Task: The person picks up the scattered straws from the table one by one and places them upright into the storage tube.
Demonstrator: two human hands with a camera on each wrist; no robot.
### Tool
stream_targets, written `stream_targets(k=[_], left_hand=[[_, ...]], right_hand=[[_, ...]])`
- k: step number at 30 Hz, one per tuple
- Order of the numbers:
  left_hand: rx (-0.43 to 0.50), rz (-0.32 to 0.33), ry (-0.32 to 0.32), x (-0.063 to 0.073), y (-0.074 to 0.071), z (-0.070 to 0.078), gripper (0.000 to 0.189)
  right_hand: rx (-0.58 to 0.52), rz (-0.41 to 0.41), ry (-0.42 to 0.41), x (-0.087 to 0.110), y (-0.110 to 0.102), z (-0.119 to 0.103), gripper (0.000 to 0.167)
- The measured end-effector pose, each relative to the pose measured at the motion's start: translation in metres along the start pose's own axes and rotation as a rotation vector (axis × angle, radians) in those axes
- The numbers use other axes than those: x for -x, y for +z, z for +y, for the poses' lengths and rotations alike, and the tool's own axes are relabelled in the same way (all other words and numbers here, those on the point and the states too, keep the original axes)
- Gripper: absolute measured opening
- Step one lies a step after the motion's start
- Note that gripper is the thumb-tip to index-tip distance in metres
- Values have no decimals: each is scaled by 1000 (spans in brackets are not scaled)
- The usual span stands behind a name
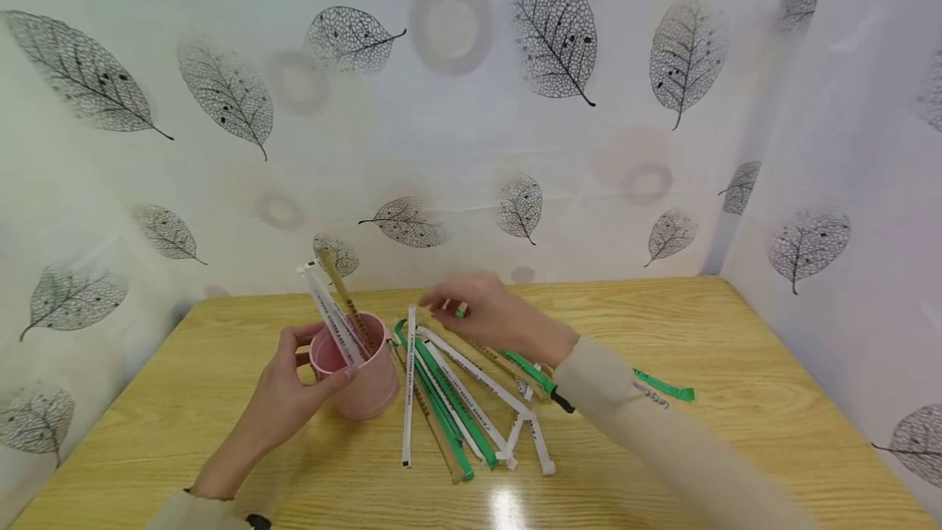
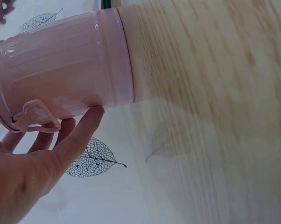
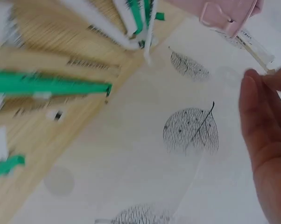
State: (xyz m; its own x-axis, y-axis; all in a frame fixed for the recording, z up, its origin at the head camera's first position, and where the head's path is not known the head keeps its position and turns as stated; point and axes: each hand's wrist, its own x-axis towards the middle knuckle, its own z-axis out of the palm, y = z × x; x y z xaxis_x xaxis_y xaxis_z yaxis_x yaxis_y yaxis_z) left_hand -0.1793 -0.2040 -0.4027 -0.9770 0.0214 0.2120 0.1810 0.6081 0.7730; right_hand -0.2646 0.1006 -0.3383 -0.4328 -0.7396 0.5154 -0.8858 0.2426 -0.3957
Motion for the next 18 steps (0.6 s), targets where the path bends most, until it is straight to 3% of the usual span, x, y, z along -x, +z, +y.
stream_targets(k=[4,9,14,18], left_hand=[[-3,9,12,0,0,-1,76],[-11,14,11,0,-1,-2,76],[-13,11,15,0,-1,-1,76],[-5,13,24,0,0,0,74]], right_hand=[[67,-217,84,24,-12,-2,18],[174,-386,201,58,-6,-5,5],[293,-473,331,83,5,-10,20],[402,-470,331,93,12,-12,27]])
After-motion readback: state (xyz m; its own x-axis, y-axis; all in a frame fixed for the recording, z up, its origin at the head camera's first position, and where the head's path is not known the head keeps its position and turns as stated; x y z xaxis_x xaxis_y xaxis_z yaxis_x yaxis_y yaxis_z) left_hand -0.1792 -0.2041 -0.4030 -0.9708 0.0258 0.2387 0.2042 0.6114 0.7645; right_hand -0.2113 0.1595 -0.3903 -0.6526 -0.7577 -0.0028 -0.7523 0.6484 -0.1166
